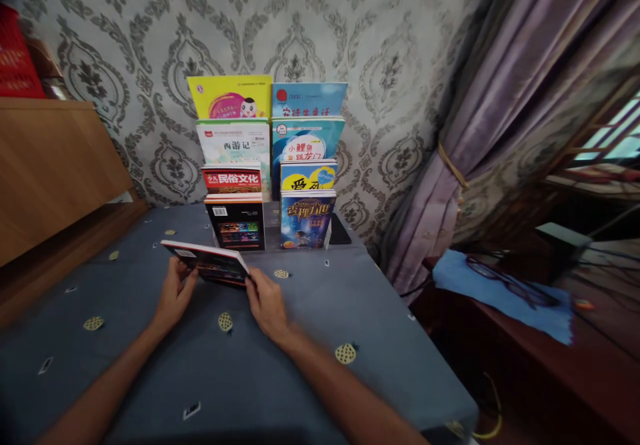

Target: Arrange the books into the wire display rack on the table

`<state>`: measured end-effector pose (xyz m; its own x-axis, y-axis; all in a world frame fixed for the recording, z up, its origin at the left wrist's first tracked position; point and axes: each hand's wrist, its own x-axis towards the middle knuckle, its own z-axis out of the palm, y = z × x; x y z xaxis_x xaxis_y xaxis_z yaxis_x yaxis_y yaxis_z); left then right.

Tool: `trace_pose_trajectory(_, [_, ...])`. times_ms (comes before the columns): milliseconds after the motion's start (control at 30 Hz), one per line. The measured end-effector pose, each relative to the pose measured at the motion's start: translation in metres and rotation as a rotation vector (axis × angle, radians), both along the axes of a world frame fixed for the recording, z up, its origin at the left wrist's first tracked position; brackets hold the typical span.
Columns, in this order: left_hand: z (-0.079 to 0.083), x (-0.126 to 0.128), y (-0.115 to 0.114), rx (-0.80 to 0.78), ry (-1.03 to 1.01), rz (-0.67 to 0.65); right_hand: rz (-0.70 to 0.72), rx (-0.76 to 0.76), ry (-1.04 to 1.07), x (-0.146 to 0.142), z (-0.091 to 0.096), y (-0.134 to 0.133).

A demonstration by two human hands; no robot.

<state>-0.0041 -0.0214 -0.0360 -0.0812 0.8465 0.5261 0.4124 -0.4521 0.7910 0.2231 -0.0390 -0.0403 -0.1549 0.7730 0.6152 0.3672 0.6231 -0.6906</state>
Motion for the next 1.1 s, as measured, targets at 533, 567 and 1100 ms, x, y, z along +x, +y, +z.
trace_pose_trajectory(533, [0.006,0.011,0.05,0.115,0.17,0.055,-0.124,-0.011,-0.05,0.007,-0.012,0.055])
trace_pose_trajectory(567, [0.006,0.012,0.055,0.118,0.178,0.065,-0.131,-0.011,-0.051,0.007,-0.012,0.06])
trace_pose_trajectory(1100, [0.05,0.035,0.079,0.398,0.329,0.194,-0.196,0.116,0.1,0.019,0.034,0.094])
